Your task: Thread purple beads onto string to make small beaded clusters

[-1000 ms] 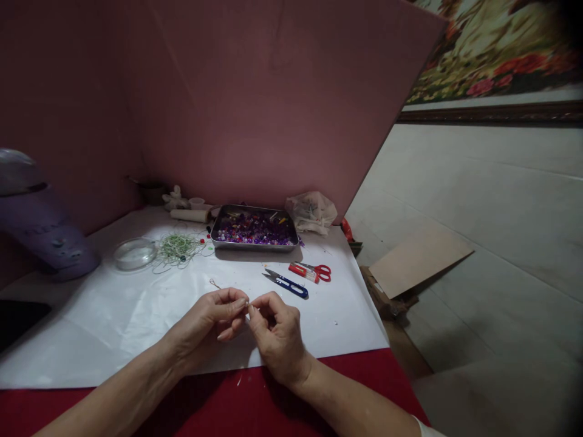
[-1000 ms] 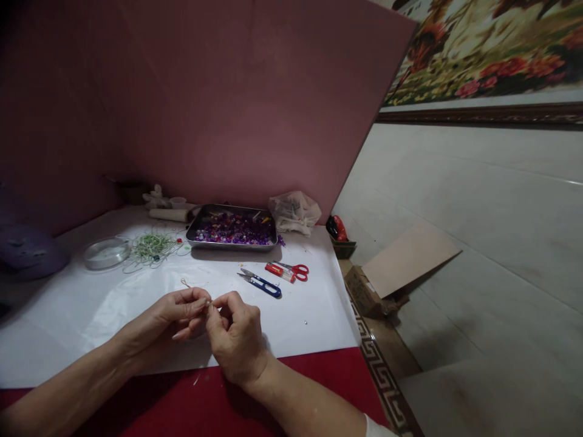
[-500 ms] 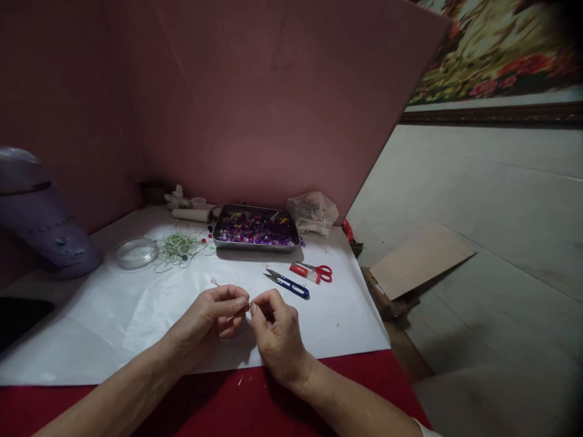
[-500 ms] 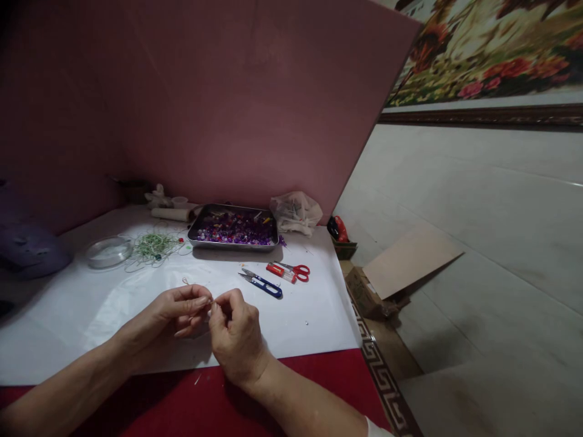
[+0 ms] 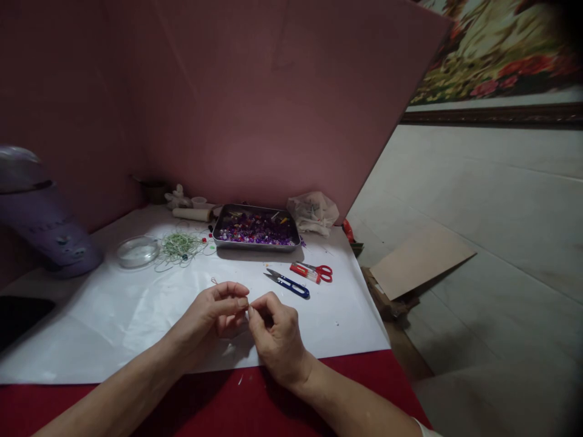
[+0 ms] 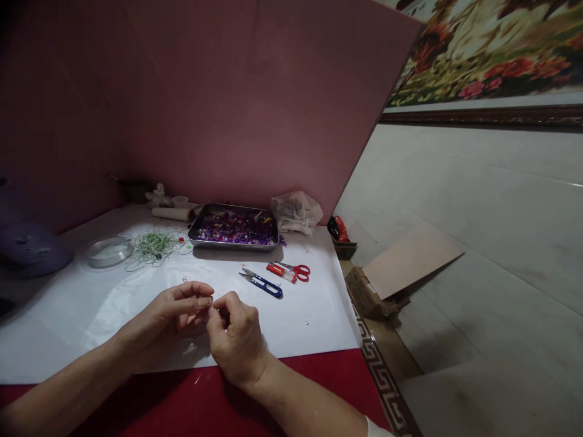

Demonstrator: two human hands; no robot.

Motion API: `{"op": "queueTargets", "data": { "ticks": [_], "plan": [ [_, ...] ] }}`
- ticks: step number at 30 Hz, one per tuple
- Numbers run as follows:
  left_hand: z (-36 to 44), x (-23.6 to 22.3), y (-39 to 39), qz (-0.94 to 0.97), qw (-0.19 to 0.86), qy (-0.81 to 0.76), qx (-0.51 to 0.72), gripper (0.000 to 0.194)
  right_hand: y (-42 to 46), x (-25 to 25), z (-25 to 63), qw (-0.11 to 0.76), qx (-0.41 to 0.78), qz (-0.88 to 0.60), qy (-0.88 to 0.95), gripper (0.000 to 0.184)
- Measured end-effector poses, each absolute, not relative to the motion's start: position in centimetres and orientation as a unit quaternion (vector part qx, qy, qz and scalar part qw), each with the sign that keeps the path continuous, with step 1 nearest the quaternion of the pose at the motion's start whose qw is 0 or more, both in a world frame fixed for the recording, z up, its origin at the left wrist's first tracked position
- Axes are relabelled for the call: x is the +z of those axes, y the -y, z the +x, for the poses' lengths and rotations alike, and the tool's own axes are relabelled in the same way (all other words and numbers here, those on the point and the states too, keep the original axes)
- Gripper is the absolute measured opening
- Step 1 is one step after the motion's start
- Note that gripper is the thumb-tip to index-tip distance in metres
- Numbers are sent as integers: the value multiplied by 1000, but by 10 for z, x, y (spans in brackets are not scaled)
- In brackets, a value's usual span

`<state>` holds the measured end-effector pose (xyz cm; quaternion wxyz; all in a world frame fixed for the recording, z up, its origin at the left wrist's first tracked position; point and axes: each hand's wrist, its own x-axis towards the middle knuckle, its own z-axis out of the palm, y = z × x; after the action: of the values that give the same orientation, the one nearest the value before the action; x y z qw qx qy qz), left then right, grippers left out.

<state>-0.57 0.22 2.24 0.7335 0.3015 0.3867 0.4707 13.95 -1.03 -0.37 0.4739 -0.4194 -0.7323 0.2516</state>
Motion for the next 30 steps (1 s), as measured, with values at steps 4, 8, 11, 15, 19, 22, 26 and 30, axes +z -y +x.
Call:
{"op": "queueTargets", "data": {
  "ticks": [4,8,11,15,19,22,26,30],
  "plan": [
    [-6,23,-2,300,734,-390,467,22,11,-3,140,471,250,-422,733,8],
    [-5,26,-1,303,733,-397,461,22,10,-3,140,464,246,-421,739,9],
    [-5,26,-1,305,733,-398,459,22,10,-1,141,460,243,-417,745,10],
    [-6,24,-1,308,725,-398,470,24,11,1,141,454,246,-421,746,12],
    [-6,23,-2,320,725,-390,470,21,11,2,141,456,260,-403,750,8],
    [-6,23,-3,323,730,-385,463,15,10,-1,140,468,295,-403,729,8],
    [-7,23,-2,336,734,-373,458,15,8,-3,139,479,309,-411,712,8],
    [-5,20,-1,355,720,-386,454,18,9,-1,139,484,314,-395,715,9]
  ]
}}
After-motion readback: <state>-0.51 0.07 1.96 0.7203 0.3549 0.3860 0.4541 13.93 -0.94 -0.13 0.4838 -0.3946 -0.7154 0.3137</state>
